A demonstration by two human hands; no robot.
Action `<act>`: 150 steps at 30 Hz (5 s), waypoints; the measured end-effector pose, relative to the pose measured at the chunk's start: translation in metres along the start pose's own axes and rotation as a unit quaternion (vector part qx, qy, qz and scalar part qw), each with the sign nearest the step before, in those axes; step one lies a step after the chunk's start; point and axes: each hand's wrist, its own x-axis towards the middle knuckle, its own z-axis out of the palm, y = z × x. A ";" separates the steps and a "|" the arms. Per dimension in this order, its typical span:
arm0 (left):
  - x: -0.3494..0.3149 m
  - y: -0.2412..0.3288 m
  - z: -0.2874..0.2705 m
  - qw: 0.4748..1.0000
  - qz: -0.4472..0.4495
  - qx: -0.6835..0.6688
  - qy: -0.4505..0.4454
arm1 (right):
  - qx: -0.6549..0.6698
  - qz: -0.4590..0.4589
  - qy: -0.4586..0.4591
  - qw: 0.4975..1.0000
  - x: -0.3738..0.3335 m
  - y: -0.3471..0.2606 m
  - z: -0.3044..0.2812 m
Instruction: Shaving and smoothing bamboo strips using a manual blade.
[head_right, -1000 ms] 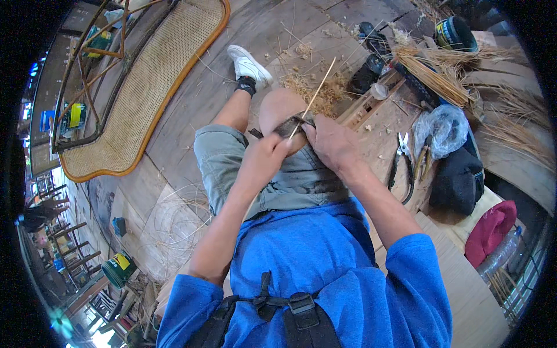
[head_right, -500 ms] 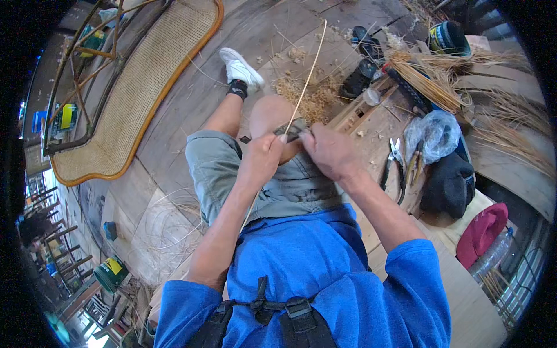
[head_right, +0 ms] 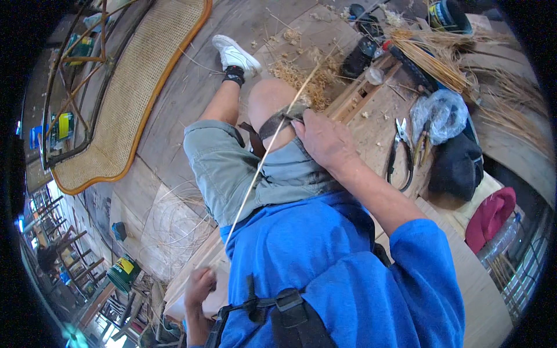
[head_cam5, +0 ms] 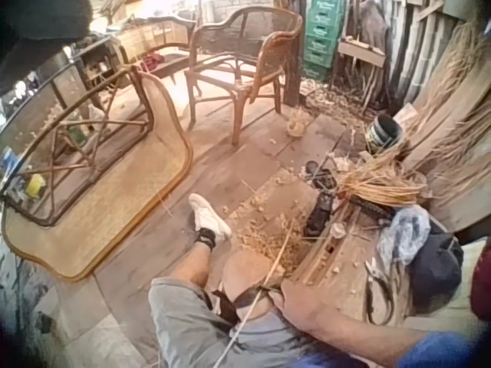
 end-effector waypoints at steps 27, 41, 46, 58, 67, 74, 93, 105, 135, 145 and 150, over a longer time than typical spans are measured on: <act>0.153 0.196 0.087 0.943 0.284 0.167 0.041 | 0.034 0.020 -0.040 0.998 0.002 0.000 -0.003; 0.051 0.098 0.027 0.912 0.215 0.325 0.132 | 0.015 0.011 0.013 1.000 -0.002 -0.001 -0.001; 0.145 0.212 0.088 0.928 0.280 0.205 0.134 | 0.027 -0.008 0.007 1.000 -0.008 -0.004 0.000; 0.127 0.156 0.085 0.956 0.257 0.140 0.033 | 0.015 -0.044 0.059 0.997 -0.003 0.006 0.008; -0.032 0.038 0.031 0.987 0.031 -0.155 -0.020 | 0.078 -0.008 0.016 0.997 0.006 0.026 0.006; 0.098 0.183 0.082 0.946 0.308 0.099 0.032 | 0.284 -0.008 0.096 0.954 -0.003 0.049 -0.017; 0.145 0.195 0.111 0.950 0.296 0.072 0.067 | 0.113 -0.004 0.008 0.994 0.013 0.034 -0.014; 0.148 0.183 0.102 0.947 0.309 0.092 0.007 | -0.012 -0.001 -0.021 1.000 -0.005 0.007 0.000; 0.169 0.219 0.106 0.907 0.358 0.207 0.079 | 0.019 0.024 -0.087 0.996 -0.002 -0.006 -0.014; -0.009 0.076 0.024 0.974 0.131 0.180 -0.035 | 0.022 0.030 -0.017 0.999 -0.001 0.010 0.003; -0.081 0.017 -0.027 0.986 -0.048 -0.139 0.081 | 0.039 0.052 0.058 0.996 -0.002 0.035 0.011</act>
